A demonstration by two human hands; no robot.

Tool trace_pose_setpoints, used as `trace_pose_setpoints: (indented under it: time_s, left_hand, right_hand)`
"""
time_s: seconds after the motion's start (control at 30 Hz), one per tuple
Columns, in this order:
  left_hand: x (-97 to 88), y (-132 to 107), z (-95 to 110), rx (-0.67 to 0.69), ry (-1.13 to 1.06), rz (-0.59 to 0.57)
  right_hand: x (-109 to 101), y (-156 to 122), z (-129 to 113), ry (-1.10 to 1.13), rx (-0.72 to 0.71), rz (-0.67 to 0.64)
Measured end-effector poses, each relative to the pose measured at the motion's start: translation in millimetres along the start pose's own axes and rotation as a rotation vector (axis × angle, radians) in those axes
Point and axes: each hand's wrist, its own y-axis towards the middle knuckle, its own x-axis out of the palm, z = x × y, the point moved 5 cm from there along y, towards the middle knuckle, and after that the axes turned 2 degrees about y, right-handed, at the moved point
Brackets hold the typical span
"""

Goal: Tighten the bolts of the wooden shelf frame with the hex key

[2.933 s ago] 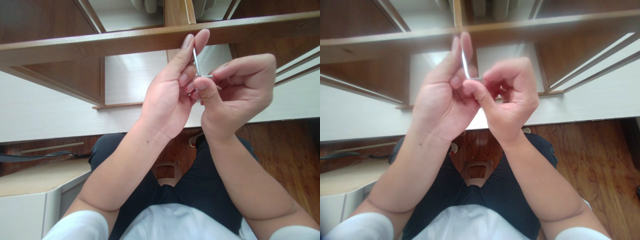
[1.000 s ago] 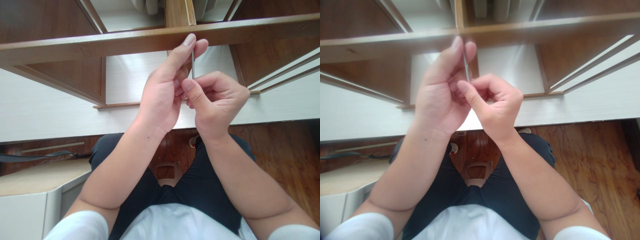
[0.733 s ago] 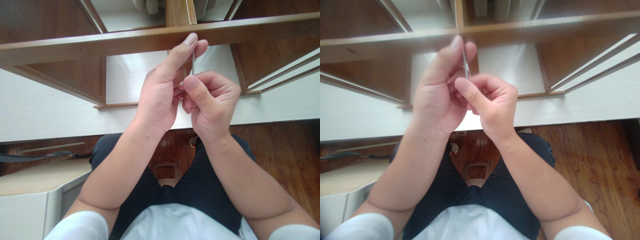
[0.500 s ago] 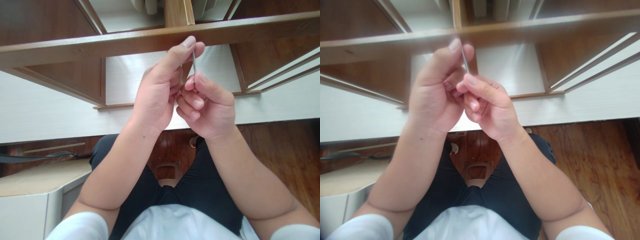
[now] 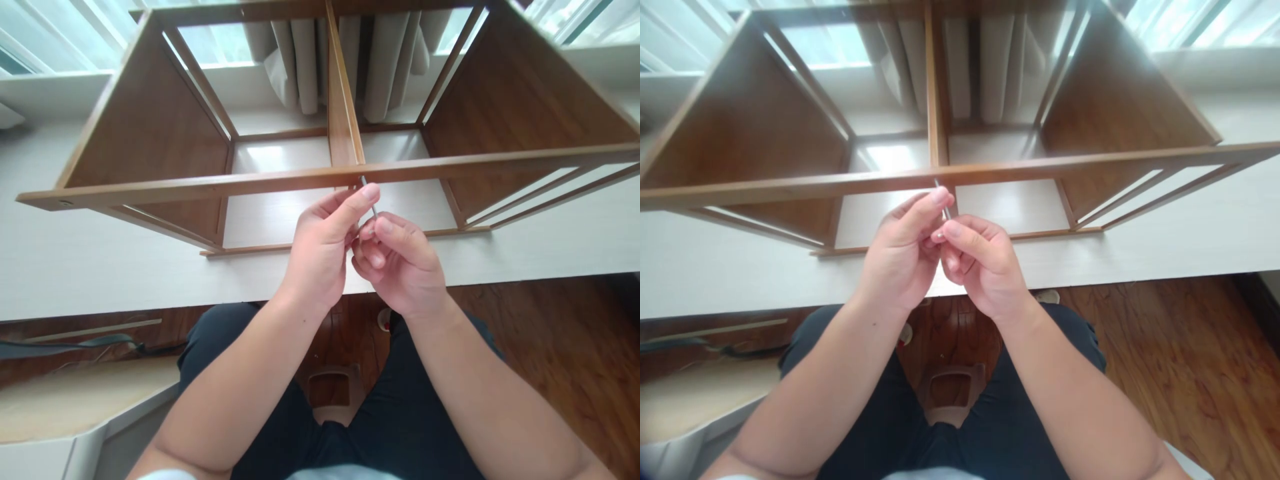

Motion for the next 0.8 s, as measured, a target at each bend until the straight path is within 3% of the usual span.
trace_pose_setpoints:
  time_s: [0.17, 0.33, 0.53, 0.8]
  left_hand:
    - [-1.0, 3, 5, 0.016, -0.042, 0.054]
    - [-0.6, 5, 9, 0.039, -0.025, 0.074]
    - [-1.1, 5, 7, -0.008, -0.034, 0.045]
    - [-3.0, 5, 5, -0.038, -0.054, 0.052]
  right_hand:
    - [-9, -2, -10, -0.206, -0.260, 0.206]
    - [-13, -14, -21, -0.605, -0.562, 0.367]
    - [-9, -19, -21, -0.770, -0.779, 0.350]
    - [-8, -20, -23, -0.837, -0.848, 0.316]
